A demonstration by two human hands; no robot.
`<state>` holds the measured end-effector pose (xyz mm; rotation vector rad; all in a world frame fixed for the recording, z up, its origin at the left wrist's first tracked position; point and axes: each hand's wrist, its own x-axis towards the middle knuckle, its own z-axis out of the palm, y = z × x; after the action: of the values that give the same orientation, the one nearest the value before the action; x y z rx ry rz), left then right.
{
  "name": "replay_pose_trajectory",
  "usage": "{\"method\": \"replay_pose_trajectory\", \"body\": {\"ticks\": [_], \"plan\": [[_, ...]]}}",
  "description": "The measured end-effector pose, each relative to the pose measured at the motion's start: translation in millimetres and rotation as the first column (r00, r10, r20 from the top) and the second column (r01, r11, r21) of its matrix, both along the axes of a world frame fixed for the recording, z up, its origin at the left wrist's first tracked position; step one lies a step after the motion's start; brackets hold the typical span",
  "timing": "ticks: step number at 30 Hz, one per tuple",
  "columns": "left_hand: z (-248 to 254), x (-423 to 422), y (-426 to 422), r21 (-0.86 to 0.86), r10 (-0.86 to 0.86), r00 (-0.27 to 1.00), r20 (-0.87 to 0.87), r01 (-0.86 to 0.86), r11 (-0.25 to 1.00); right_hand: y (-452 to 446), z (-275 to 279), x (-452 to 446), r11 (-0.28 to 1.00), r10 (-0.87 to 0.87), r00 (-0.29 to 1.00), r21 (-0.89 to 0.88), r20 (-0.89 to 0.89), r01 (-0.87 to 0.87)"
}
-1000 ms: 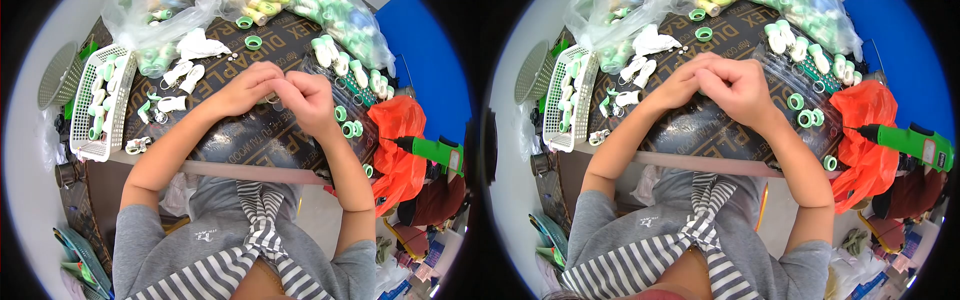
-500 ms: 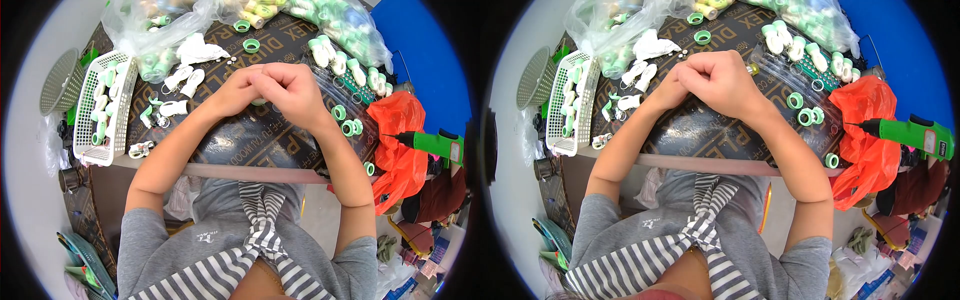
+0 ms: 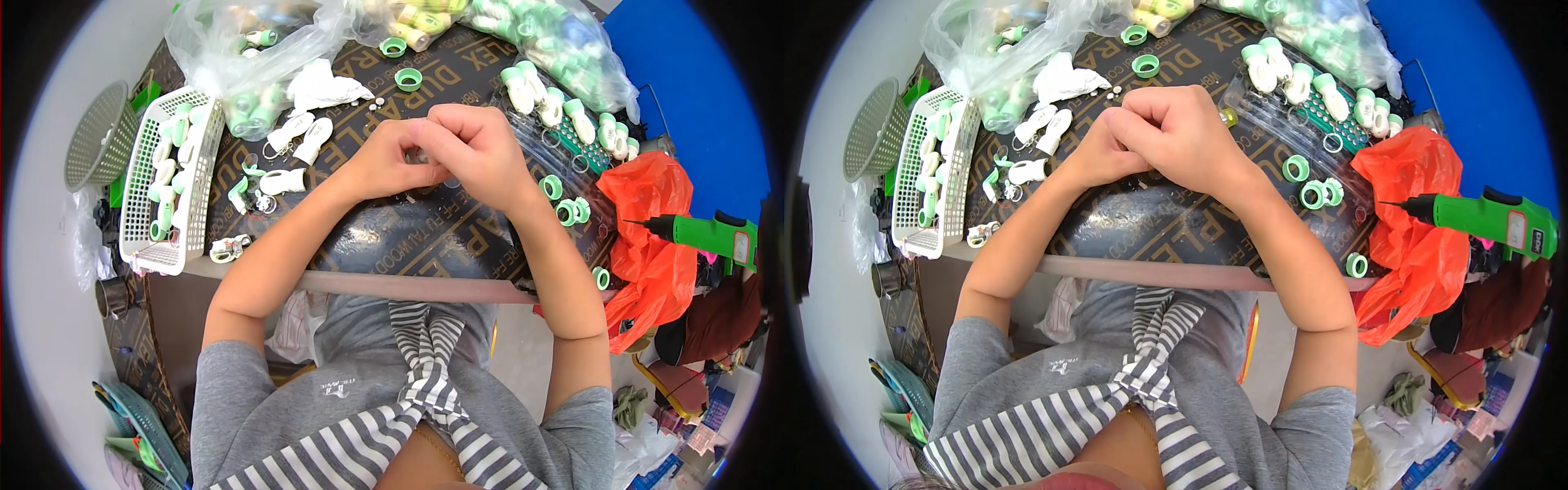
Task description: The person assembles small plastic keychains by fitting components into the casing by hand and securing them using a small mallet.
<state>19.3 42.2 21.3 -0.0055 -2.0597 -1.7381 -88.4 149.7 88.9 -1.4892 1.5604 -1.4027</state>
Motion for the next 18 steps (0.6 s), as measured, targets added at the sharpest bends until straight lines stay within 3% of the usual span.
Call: {"method": "replay_pose_trajectory", "body": {"ticks": [4, 5, 7, 9, 10, 11, 12, 14, 16, 18], "plan": [[-7.6, -2.0, -0.7, -0.097, 0.084, 0.996, 0.016, -0.082, 0.992, 1.3, -1.6, 4.3, 0.996, 0.009, 1.000, -0.089, -0.005, -0.009], [-8.9, -2.1, -1.1, -0.118, 0.133, 0.991, 0.019, -0.130, 0.985, 4.0, -0.2, 1.2, 0.994, 0.038, 0.989, -0.092, -0.146, -0.052], [-6.6, -3.6, -1.7, -0.135, 0.112, 0.993, 0.039, -0.106, 0.985, 1.3, -2.7, 2.6, 0.985, 0.002, 0.983, -0.171, -0.185, -0.034], [-3.5, -5.9, 0.6, -0.103, 0.163, 0.985, -0.050, -0.168, 0.980, -0.2, -3.0, 3.1, 0.969, -0.030, 0.975, -0.247, -0.218, -0.026], [-6.6, -6.8, -1.2, -0.104, 0.163, 0.985, -0.051, -0.168, 0.980, -0.9, -1.0, 2.5, 0.957, -0.054, 0.953, -0.287, -0.298, -0.035], [-12.4, -8.2, -4.6, -0.213, 0.144, 0.986, -0.085, -0.159, 0.964, -1.5, 1.3, 2.0, 0.944, -0.083, 0.923, -0.325, -0.375, -0.047], [-10.3, -8.4, -5.2, -0.320, 0.120, 0.986, -0.115, -0.151, 0.935, 0.7, 4.1, 0.5, 0.944, -0.084, 0.923, -0.326, -0.374, -0.046], [-4.2, -4.9, -6.8, -0.298, 0.036, 0.997, -0.066, -0.054, 0.953, 12.3, 9.1, -9.0, 0.945, -0.162, 0.927, -0.324, -0.338, 0.047], [-1.7, -6.5, -6.1, -0.278, 0.000, 0.993, -0.114, -0.032, 0.960, 31.3, 5.0, -25.7, 0.975, -0.191, 0.949, -0.162, -0.250, 0.153], [-5.8, -8.1, -8.6, -0.207, -0.054, 0.996, -0.073, 0.038, 0.978, 53.9, -2.3, -34.7, 0.934, -0.203, 0.875, 0.180, -0.439, 0.307]]}}
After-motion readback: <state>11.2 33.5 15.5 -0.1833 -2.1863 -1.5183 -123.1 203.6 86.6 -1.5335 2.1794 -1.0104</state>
